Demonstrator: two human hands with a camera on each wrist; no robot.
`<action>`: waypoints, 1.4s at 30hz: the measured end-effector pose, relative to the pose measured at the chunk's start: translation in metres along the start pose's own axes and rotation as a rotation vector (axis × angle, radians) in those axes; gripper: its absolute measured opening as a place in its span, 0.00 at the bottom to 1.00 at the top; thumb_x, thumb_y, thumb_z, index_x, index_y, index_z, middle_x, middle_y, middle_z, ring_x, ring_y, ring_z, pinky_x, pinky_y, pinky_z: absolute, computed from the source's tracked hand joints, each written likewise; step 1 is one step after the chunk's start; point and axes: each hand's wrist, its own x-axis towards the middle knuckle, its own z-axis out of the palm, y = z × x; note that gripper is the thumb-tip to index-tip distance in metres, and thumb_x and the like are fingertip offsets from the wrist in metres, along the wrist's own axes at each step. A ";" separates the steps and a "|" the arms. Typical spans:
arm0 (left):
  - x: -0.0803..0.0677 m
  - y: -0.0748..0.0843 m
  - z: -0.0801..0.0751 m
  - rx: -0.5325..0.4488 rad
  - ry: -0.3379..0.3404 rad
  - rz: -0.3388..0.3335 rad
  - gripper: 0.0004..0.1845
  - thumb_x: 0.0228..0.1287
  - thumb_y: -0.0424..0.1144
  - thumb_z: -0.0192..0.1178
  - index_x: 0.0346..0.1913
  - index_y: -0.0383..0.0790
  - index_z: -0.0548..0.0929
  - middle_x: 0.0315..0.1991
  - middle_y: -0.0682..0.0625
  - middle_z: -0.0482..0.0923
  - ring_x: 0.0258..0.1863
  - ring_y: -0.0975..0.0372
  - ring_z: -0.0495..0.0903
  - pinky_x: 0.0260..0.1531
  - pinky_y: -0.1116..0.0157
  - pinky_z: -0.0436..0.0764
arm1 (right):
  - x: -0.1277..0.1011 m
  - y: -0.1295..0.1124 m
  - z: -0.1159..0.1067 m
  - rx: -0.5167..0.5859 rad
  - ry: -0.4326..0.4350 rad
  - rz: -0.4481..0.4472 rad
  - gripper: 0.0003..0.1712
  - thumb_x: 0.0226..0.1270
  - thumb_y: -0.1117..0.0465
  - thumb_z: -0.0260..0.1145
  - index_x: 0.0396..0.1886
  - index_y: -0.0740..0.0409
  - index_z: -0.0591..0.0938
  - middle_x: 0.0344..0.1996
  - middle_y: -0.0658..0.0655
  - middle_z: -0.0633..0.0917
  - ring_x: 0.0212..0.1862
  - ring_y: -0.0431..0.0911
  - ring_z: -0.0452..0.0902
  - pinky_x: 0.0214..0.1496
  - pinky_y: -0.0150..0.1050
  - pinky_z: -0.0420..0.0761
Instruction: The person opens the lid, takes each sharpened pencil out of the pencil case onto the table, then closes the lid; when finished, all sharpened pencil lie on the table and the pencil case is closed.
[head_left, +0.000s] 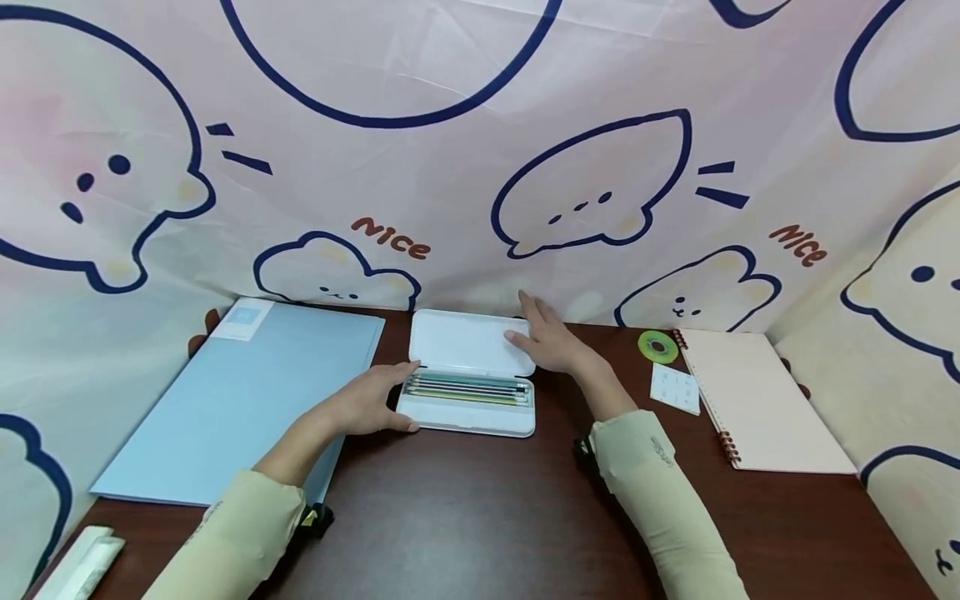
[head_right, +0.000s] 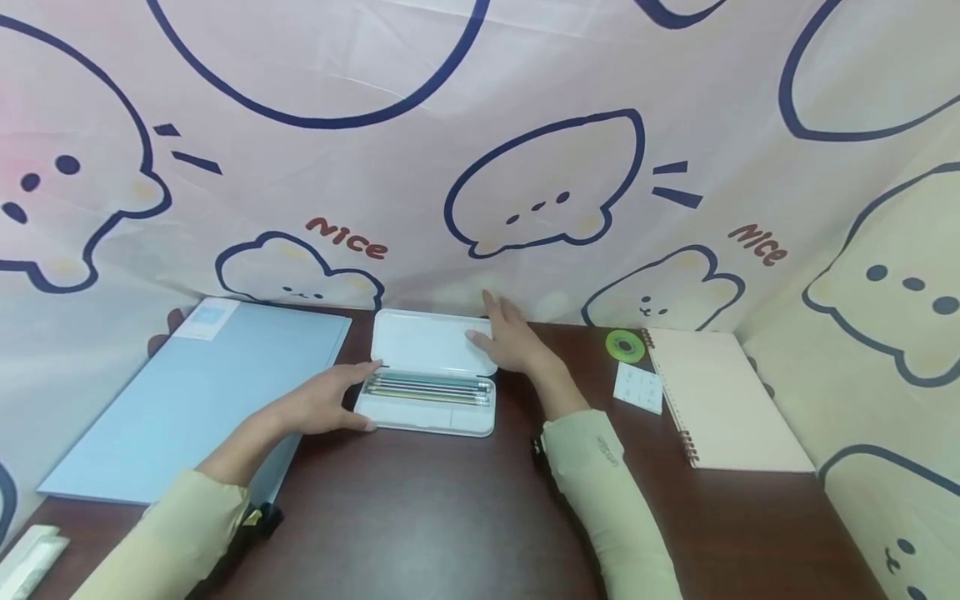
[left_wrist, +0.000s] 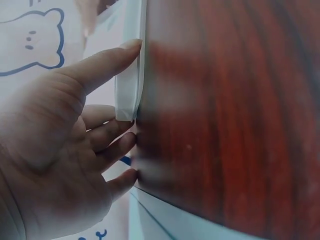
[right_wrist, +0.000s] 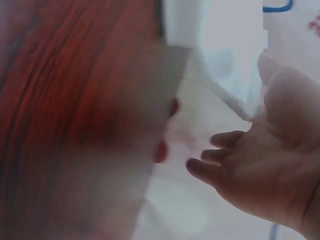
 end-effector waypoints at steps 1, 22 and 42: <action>0.001 0.001 0.000 0.001 -0.002 0.001 0.53 0.55 0.49 0.77 0.78 0.33 0.60 0.75 0.36 0.64 0.74 0.42 0.64 0.70 0.41 0.67 | -0.007 -0.002 -0.002 -0.029 0.024 -0.024 0.48 0.78 0.37 0.52 0.84 0.45 0.39 0.83 0.60 0.41 0.84 0.57 0.34 0.82 0.59 0.48; 0.002 0.006 -0.004 0.035 -0.004 -0.027 0.53 0.53 0.49 0.78 0.77 0.33 0.62 0.73 0.35 0.67 0.72 0.42 0.67 0.69 0.42 0.69 | -0.033 0.003 0.015 -0.124 -0.231 -0.068 0.44 0.76 0.38 0.56 0.81 0.57 0.58 0.82 0.60 0.53 0.84 0.57 0.38 0.82 0.58 0.49; 0.000 0.004 0.002 0.007 0.011 -0.037 0.52 0.54 0.49 0.77 0.77 0.34 0.62 0.74 0.35 0.65 0.73 0.41 0.65 0.69 0.39 0.67 | -0.070 -0.020 0.008 -0.056 0.035 -0.209 0.26 0.70 0.53 0.69 0.67 0.48 0.80 0.58 0.53 0.86 0.48 0.46 0.82 0.52 0.44 0.83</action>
